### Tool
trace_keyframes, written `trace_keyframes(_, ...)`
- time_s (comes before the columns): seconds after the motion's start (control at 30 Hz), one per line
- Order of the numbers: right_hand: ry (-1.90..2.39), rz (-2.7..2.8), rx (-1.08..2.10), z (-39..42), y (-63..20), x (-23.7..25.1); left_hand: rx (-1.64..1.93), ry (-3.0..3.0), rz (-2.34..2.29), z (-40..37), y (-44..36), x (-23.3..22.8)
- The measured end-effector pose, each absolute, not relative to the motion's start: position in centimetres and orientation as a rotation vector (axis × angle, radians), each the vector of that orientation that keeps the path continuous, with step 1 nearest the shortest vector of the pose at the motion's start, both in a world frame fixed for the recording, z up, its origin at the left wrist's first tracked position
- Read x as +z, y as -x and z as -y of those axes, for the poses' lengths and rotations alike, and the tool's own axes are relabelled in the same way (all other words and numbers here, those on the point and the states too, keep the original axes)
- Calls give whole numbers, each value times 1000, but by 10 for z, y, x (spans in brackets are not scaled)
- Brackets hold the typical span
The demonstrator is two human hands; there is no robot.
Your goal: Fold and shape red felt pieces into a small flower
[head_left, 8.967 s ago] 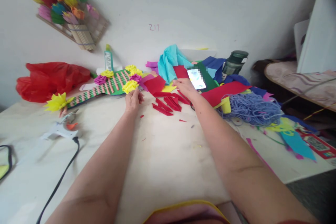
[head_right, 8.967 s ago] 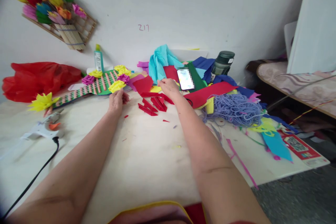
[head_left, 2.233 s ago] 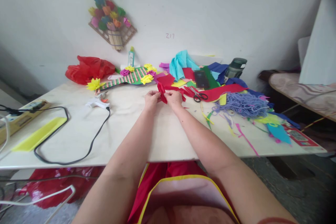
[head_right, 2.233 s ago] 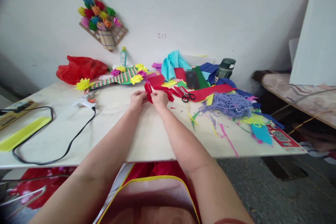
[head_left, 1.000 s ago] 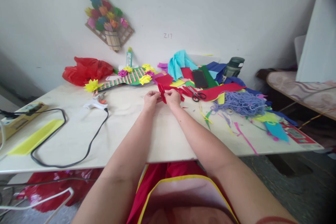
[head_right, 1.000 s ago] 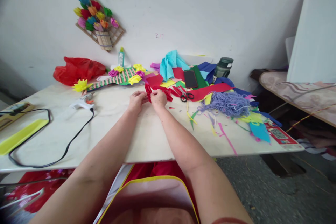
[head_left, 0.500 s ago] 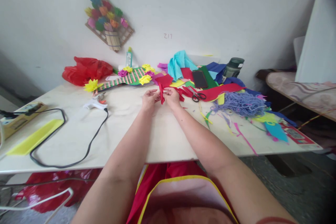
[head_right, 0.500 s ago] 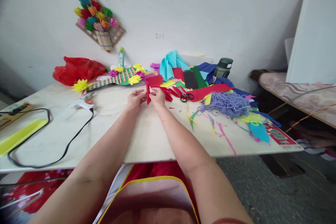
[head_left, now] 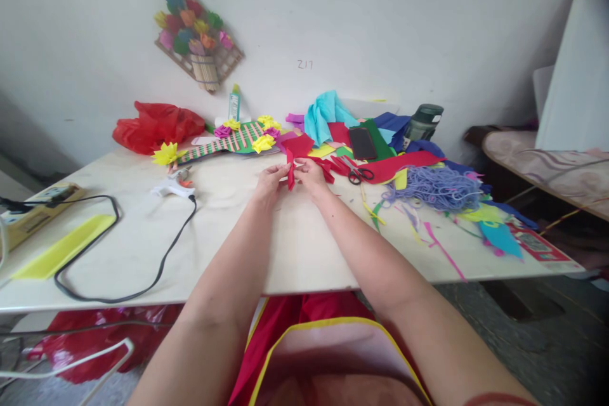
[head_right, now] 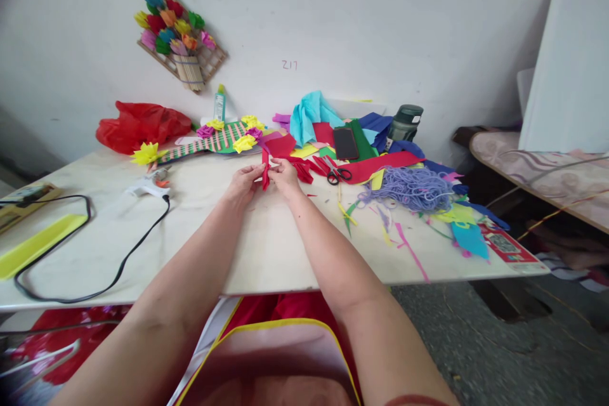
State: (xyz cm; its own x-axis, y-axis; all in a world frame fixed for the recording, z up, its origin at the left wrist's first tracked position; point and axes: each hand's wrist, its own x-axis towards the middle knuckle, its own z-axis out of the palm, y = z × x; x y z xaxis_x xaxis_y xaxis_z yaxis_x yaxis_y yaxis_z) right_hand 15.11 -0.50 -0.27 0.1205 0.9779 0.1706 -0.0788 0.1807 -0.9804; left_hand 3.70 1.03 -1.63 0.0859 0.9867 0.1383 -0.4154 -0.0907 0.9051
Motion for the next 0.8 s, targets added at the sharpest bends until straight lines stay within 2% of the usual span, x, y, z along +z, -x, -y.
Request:
trace_keyframes(0.17, 1037, 1111, 1145, 4, -153, -2, 1486, -897, -786, -11, -36, -13)
trace_keyframes(0.8, 1217, 1367, 1126, 14, -160, 3, 1574, -706, -797, -9, -37, -8)
